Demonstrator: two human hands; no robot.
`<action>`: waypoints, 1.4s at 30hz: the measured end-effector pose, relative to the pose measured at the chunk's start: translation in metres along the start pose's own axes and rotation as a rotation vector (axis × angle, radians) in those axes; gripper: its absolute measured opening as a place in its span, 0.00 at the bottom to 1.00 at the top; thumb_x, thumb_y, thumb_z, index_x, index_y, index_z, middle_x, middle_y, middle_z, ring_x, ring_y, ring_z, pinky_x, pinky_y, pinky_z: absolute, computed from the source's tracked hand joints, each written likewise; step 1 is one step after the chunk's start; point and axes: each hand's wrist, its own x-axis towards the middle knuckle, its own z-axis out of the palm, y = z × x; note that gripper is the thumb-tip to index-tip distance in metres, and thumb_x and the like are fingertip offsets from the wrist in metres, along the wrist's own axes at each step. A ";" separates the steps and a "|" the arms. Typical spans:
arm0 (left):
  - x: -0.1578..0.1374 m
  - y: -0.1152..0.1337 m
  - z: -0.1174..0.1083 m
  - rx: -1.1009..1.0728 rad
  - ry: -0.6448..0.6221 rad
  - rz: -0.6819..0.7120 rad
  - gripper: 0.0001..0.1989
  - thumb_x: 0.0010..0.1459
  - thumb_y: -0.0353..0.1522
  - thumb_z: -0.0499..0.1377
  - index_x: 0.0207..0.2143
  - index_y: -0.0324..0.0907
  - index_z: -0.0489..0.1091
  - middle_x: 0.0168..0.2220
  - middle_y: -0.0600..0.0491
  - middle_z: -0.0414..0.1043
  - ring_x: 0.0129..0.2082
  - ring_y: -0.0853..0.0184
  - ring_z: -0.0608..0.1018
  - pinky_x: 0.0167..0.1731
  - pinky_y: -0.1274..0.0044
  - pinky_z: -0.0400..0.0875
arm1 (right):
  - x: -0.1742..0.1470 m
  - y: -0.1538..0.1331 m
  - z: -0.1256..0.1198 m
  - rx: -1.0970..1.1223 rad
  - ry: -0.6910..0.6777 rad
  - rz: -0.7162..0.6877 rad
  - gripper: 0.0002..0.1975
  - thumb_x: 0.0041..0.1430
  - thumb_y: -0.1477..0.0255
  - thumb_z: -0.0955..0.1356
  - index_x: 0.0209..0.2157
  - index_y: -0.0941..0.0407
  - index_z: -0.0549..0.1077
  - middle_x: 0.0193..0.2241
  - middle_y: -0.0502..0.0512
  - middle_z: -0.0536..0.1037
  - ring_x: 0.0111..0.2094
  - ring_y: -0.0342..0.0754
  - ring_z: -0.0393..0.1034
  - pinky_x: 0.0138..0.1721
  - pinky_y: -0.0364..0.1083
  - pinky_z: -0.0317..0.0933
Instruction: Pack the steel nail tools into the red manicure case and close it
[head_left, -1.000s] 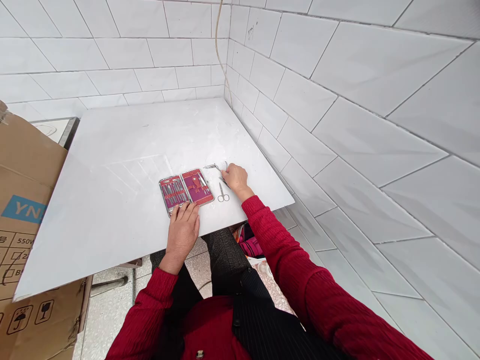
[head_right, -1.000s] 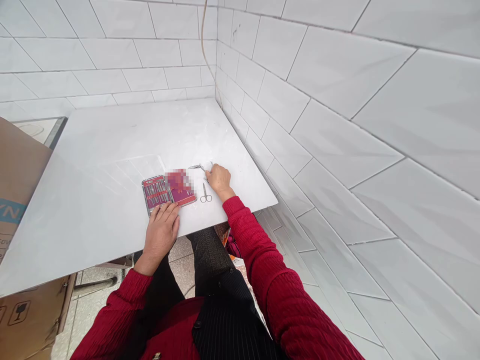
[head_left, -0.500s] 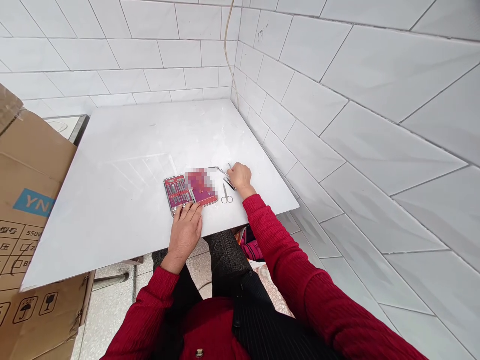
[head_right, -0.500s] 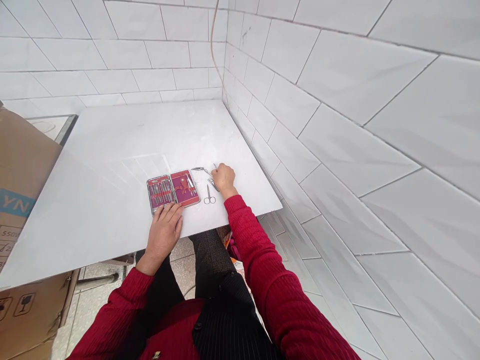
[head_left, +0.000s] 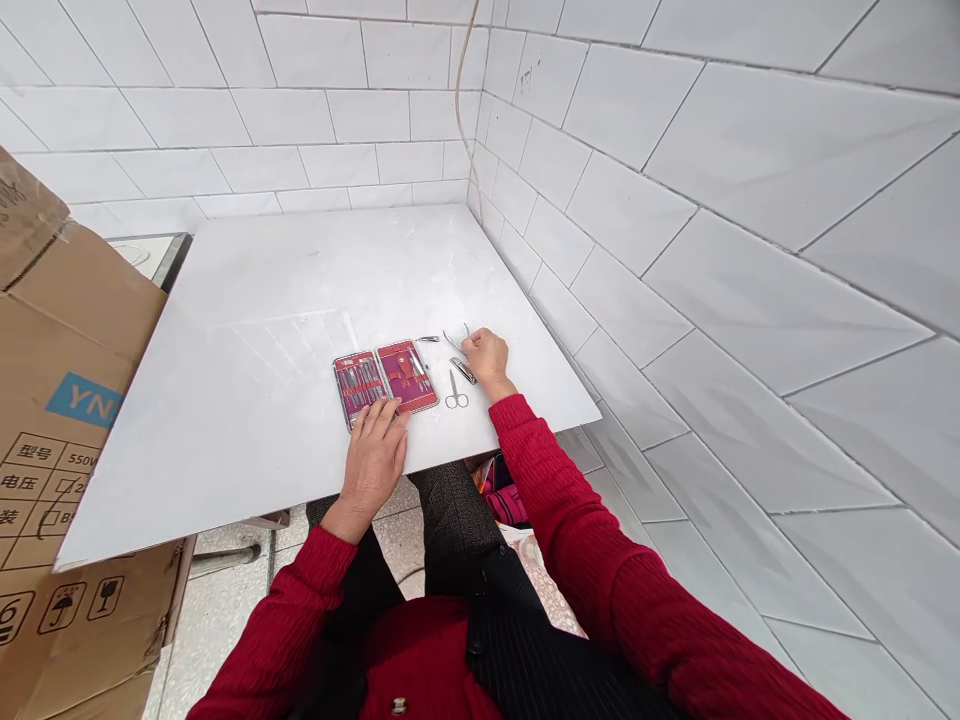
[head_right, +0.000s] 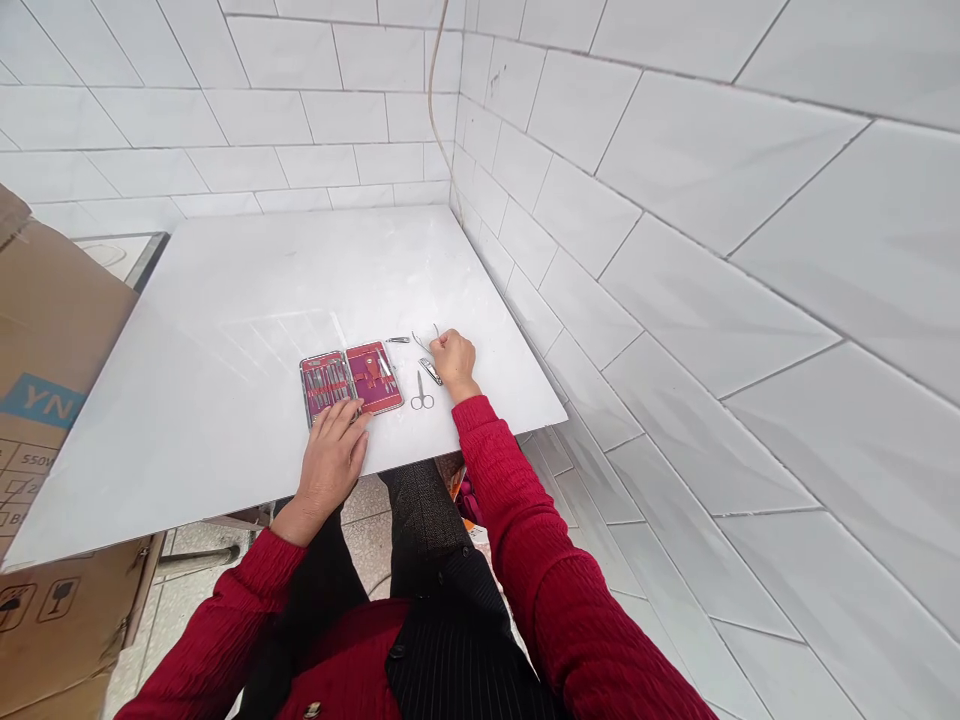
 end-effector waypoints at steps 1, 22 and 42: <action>0.004 -0.001 -0.003 0.000 0.018 0.001 0.20 0.71 0.31 0.47 0.58 0.41 0.73 0.67 0.42 0.68 0.69 0.52 0.67 0.69 0.55 0.59 | 0.000 0.001 -0.001 0.045 0.005 0.007 0.09 0.62 0.73 0.63 0.33 0.55 0.76 0.30 0.53 0.80 0.33 0.50 0.72 0.37 0.45 0.58; 0.115 -0.042 0.028 0.030 -0.047 -0.176 0.18 0.68 0.40 0.56 0.52 0.39 0.73 0.60 0.38 0.70 0.61 0.45 0.69 0.62 0.53 0.63 | -0.003 0.001 0.004 0.456 -0.065 0.038 0.19 0.54 0.73 0.63 0.47 0.56 0.73 0.28 0.46 0.77 0.28 0.47 0.73 0.38 0.45 0.66; 0.110 -0.046 0.020 -0.212 0.093 -0.174 0.12 0.68 0.31 0.55 0.32 0.44 0.76 0.51 0.47 0.77 0.55 0.54 0.74 0.58 0.58 0.66 | -0.005 -0.057 0.022 0.931 -0.265 -0.110 0.25 0.57 0.73 0.66 0.57 0.54 0.73 0.25 0.41 0.72 0.21 0.40 0.73 0.23 0.39 0.67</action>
